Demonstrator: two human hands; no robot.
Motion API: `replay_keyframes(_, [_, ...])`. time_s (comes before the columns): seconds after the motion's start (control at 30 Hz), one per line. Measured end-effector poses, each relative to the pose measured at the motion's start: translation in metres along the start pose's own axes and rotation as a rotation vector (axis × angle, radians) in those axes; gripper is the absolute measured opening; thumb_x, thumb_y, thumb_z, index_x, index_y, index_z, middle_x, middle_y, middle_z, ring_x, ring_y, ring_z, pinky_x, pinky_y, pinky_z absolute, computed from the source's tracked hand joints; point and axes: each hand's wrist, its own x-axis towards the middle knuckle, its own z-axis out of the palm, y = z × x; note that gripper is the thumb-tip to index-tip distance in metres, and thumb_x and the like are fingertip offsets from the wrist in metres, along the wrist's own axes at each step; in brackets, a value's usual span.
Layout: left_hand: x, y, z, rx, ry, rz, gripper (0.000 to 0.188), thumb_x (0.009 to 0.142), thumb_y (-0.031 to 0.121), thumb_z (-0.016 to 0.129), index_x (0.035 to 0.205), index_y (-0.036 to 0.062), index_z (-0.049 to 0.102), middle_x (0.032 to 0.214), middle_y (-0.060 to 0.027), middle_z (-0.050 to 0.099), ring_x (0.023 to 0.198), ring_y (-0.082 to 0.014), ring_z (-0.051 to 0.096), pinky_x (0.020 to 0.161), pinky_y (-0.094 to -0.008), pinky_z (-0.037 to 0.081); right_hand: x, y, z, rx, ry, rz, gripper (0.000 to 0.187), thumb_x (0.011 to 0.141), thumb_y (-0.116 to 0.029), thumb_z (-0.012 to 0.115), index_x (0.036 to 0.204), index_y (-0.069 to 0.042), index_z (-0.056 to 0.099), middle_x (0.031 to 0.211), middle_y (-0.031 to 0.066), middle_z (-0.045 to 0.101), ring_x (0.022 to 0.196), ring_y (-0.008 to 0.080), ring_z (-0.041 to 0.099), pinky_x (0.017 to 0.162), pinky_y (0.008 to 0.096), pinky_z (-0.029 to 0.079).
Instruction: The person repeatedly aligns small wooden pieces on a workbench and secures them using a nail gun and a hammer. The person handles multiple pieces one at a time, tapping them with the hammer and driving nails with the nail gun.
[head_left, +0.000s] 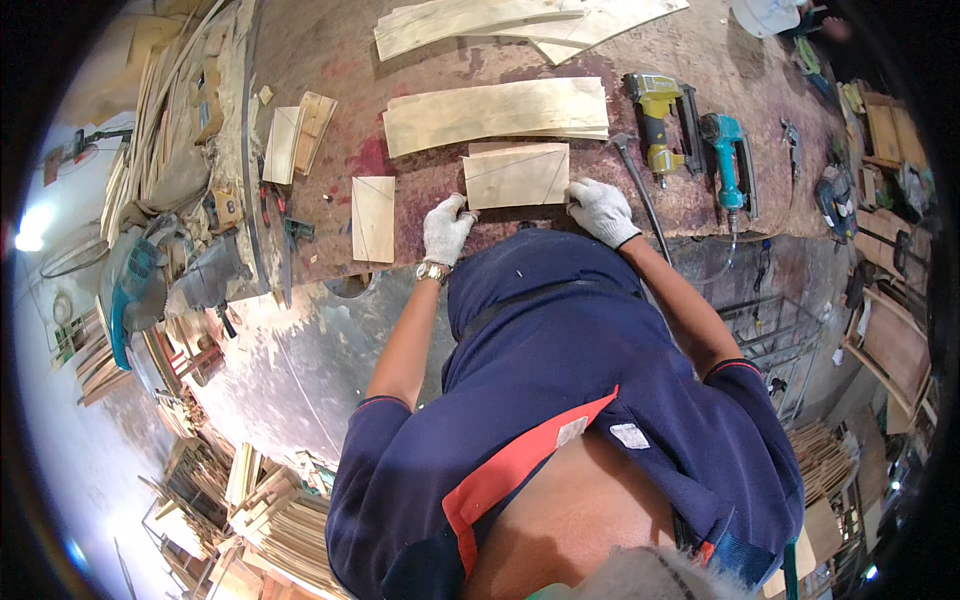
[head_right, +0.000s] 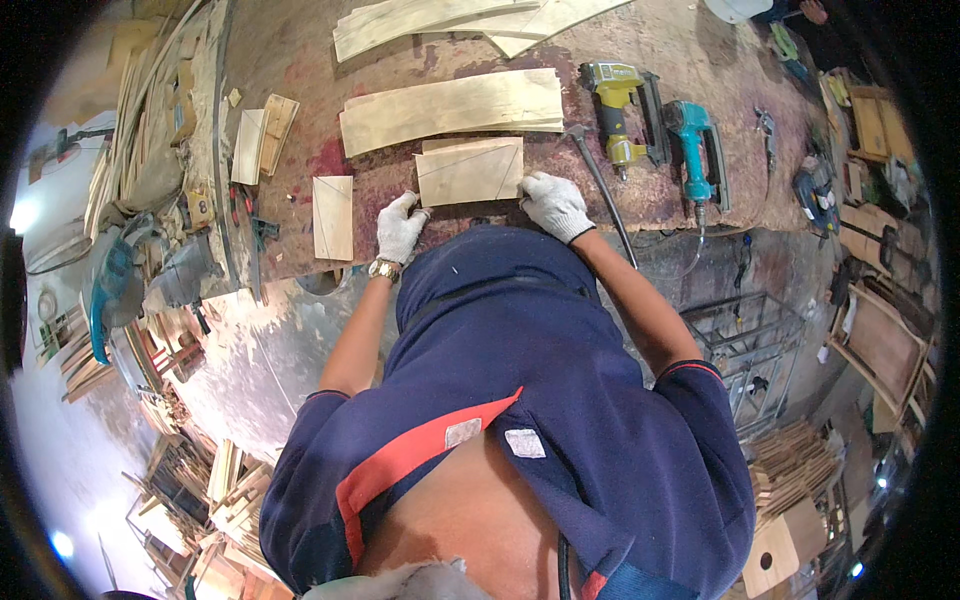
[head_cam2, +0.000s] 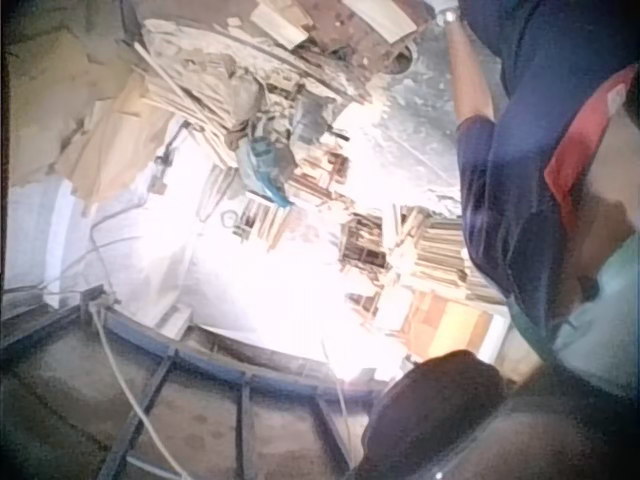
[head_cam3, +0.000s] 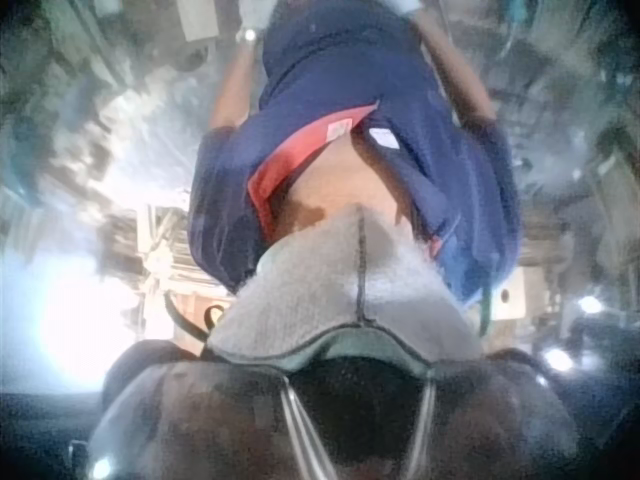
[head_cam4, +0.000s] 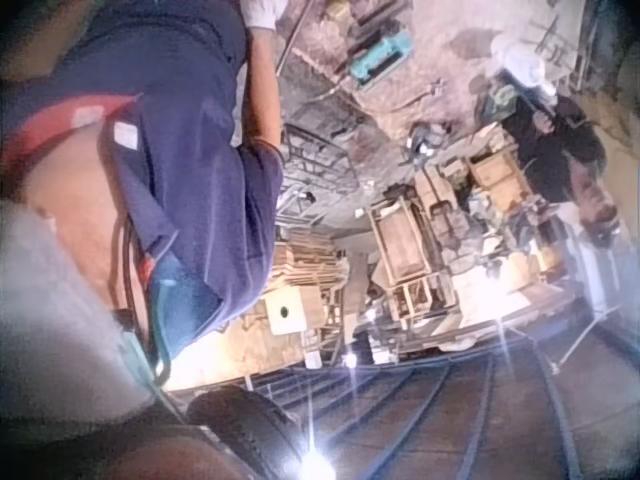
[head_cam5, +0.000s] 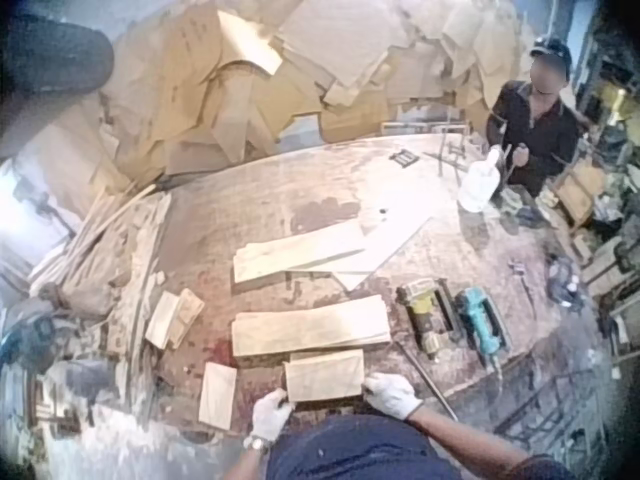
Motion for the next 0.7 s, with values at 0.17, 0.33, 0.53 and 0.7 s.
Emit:
replay_keyframes(0.17, [-0.004, -0.007, 0.007, -0.048, 0.053, 0.034, 0.020, 0.082, 0.019, 0.077, 0.091, 0.0031, 0.071, 0.085, -0.0194, 0.068, 0.081, -0.0390, 0.068, 0.070, -0.0435, 0.052, 0.000, 0.006, 0.004, 0.084, 0.045, 0.019, 0.024, 0.081, -0.020, 0.071, 0.102, -0.011, 0.065, 0.098, 0.0163, 0.067, 0.095, 0.0388, 0.067, 0.080, 0.0490, 0.054])
replay_keyframes(0.33, [-0.005, -0.013, 0.008, 0.077, 0.052, 0.183, 0.020, 0.082, 0.020, 0.077, 0.088, 0.0035, 0.068, 0.087, -0.0178, 0.067, 0.084, -0.0378, 0.067, 0.072, -0.0438, 0.053, 0.003, 0.011, 0.012, 0.081, 0.016, 0.004, 0.015, 0.082, -0.019, 0.070, 0.095, -0.012, 0.066, 0.093, 0.0163, 0.068, 0.091, 0.0384, 0.068, 0.078, 0.0483, 0.054])
replay_keyframes(0.53, [-0.002, -0.021, 0.012, 0.020, 0.056, 0.204, 0.020, 0.082, 0.020, 0.077, 0.087, 0.0034, 0.066, 0.087, -0.0175, 0.066, 0.084, -0.0378, 0.067, 0.072, -0.0438, 0.053, 0.002, 0.013, 0.012, 0.143, 0.132, -0.056, 0.011, 0.083, -0.017, 0.068, 0.092, -0.011, 0.069, 0.090, 0.0157, 0.070, 0.086, 0.0374, 0.068, 0.075, 0.0470, 0.054])
replay_keyframes(0.7, [0.004, -0.029, 0.008, -0.029, 0.014, 0.244, 0.023, 0.083, 0.022, 0.077, 0.091, 0.0025, 0.068, 0.085, -0.0189, 0.067, 0.083, -0.0380, 0.068, 0.071, -0.0416, 0.053, 0.004, 0.012, 0.007, 0.201, 0.097, -0.060, 0.009, 0.081, -0.016, 0.068, 0.088, -0.011, 0.070, 0.086, 0.0154, 0.070, 0.084, 0.0360, 0.069, 0.074, 0.0452, 0.054])
